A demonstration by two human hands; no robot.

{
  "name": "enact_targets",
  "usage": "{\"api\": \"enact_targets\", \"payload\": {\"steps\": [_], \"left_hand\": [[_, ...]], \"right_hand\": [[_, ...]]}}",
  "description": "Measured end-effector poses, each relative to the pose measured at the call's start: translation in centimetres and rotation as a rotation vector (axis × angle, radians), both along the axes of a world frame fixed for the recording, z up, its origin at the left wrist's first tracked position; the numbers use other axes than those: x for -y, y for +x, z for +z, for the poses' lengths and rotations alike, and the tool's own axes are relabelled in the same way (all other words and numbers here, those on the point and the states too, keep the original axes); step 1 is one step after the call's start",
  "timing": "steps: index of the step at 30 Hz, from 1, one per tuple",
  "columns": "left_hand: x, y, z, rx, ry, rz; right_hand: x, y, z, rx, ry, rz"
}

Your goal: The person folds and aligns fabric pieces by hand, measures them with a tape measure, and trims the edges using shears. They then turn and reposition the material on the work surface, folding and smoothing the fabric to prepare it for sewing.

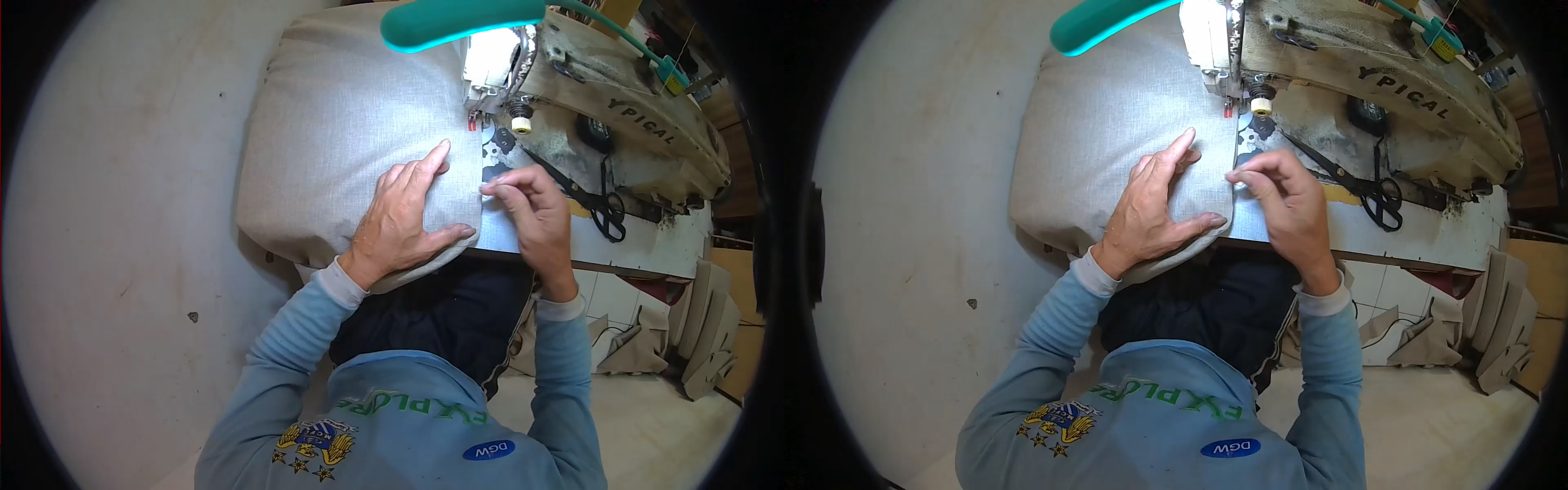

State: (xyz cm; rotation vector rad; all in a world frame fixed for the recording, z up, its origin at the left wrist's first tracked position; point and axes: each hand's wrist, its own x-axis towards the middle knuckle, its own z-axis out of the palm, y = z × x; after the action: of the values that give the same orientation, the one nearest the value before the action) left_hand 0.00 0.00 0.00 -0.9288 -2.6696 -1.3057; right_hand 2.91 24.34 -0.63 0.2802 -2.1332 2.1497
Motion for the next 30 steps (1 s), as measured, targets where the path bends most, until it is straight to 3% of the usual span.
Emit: {"api": "enact_targets", "payload": {"steps": [2,3,5,8,12,15,18,30], "left_hand": [[-1.1,0.1,-0.5,-0.071,0.009,-0.013],[1.7,-0.2,0.3,-0.084,-0.084,-0.021],[0.9,0.0,-0.1,-0.106,-0.074,-0.022],[0.4,-0.1,-0.5,-0.218,-0.126,0.006],[0.0,-0.1,-1.0,-0.230,-0.237,-0.008],[-0.5,-0.1,-0.8,-0.258,-0.349,0.001],[-0.3,-0.5,-1.0,-0.268,-0.385,-0.006],[-0.4,-1.7,-1.1,-0.296,-0.417,-0.020]], "right_hand": [[-1.6,1.2,0.6,0.026,-0.004,-0.073],[1.1,1.6,-0.1,0.002,0.073,-0.104],[0.0,2.4,1.9,-0.050,0.421,-0.155],[-0.1,2.4,3.3,-0.406,1.191,-0.097],[2.0,1.8,3.6,-0.515,1.442,-0.174],[2.2,0.9,4.4,-0.499,1.429,-0.065],[3.3,1.1,3.9,-0.511,1.239,-0.024],[3.0,1.4,1.5,-0.354,0.836,0.050]]}}
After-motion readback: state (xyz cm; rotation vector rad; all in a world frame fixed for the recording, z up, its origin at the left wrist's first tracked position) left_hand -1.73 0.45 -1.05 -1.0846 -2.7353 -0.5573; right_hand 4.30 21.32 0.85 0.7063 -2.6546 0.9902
